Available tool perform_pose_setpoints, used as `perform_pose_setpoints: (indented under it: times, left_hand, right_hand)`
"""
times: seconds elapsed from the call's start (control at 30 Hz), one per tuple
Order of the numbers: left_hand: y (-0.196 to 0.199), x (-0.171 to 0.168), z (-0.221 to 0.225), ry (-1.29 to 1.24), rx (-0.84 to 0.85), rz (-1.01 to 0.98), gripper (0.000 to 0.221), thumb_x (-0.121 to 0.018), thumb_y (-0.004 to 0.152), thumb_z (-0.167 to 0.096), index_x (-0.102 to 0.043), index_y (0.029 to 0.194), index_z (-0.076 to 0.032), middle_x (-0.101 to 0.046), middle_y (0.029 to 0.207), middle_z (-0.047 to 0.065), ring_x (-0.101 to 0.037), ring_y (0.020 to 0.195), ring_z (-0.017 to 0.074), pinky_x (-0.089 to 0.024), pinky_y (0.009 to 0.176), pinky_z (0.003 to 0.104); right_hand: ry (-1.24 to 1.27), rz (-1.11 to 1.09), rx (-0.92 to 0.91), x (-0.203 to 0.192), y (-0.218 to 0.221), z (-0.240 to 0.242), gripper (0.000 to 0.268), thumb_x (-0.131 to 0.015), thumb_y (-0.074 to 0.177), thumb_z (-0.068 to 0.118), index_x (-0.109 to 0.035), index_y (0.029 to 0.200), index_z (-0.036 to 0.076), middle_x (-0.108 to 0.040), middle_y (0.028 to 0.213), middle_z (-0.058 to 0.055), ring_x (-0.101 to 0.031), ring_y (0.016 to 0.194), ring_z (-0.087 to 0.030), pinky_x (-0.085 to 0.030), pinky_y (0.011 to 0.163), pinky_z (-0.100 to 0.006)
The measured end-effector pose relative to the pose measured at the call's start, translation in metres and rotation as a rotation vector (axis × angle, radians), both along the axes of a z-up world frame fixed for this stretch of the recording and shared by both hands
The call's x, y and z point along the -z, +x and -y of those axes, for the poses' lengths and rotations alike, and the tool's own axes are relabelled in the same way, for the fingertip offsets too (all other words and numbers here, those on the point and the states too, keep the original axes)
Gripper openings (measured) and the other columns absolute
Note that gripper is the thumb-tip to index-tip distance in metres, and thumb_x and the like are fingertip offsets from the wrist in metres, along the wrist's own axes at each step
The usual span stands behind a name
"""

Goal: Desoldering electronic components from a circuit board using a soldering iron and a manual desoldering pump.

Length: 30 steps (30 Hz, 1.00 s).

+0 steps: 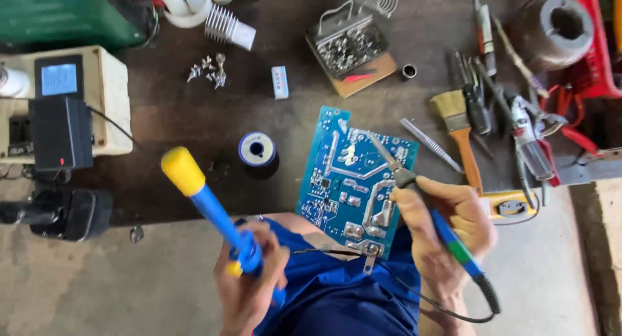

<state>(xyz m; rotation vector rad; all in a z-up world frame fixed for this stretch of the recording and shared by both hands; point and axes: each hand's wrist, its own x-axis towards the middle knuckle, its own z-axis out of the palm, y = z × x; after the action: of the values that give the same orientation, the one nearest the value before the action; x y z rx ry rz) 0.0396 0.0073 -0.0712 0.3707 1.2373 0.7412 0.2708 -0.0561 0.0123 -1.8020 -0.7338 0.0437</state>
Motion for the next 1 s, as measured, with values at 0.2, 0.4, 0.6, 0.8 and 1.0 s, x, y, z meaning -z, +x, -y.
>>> perform_pose_setpoints:
  times: [0.2, 0.4, 0.6, 0.8, 1.0]
  left_hand:
    - [0.052, -0.046, -0.031, 0.677, 0.509, -0.265, 0.021, -0.071, 0.092, -0.019, -0.057, 0.107, -0.012, -0.068, 0.072, 0.006, -0.075, 0.048, 0.0147, -0.057, 0.037, 0.023]
    - [0.048, -0.029, -0.013, 0.439, 0.536, -0.153, 0.038, -0.082, 0.087, -0.019, -0.056, 0.115, -0.011, -0.056, 0.071, 0.007, -0.059, 0.046, 0.0142, -0.06, 0.042, 0.026]
    - [0.049, -0.026, -0.008, 0.35, 0.447, -0.091, 0.044, -0.081, 0.086, -0.007, -0.059, 0.124, -0.012, -0.059, 0.064, 0.007, -0.058, 0.044, 0.0161, -0.064, 0.047, 0.029]
    - [0.046, -0.025, -0.012, 0.424, 0.523, -0.137, 0.044, -0.082, 0.086, -0.015, -0.059, 0.124, -0.015, -0.066, 0.067, 0.005, -0.062, 0.047, 0.0137, -0.066, 0.049, 0.026]
    - [0.045, -0.022, -0.014, 0.42, 0.551, -0.126, 0.043, -0.081, 0.087, -0.016, -0.059, 0.124, -0.015, -0.066, 0.066, 0.004, -0.063, 0.047, 0.0136, -0.066, 0.049, 0.026]
  right_hand:
    - [-0.067, 0.128, 0.028, -0.01, -0.003, -0.013, 0.014, -0.083, 0.085, 0.005, -0.074, 0.093, -0.002, -0.076, 0.083, -0.011, -0.069, 0.069, -0.015, -0.053, 0.065, -0.024]
    - [0.005, 0.168, -0.032, -0.013, -0.009, -0.025, 0.008, -0.076, 0.087, -0.005, -0.068, 0.089, -0.006, -0.073, 0.076, -0.015, -0.075, 0.065, -0.02, -0.056, 0.06, -0.024]
    - [-0.035, 0.158, 0.013, 0.003, -0.022, -0.018, 0.015, -0.082, 0.08, 0.0, -0.072, 0.09, -0.002, -0.073, 0.08, -0.012, -0.068, 0.064, -0.016, -0.056, 0.059, -0.025]
    - [0.031, 0.214, 0.02, 0.021, -0.021, -0.02, 0.015, -0.081, 0.083, -0.004, -0.068, 0.091, -0.005, -0.07, 0.079, -0.013, -0.065, 0.06, -0.018, -0.052, 0.054, -0.026]
    - [0.042, 0.209, -0.007, 0.023, -0.021, -0.022, 0.015, -0.08, 0.083, -0.004, -0.068, 0.091, -0.006, -0.07, 0.078, -0.015, -0.065, 0.059, -0.018, -0.052, 0.053, -0.025]
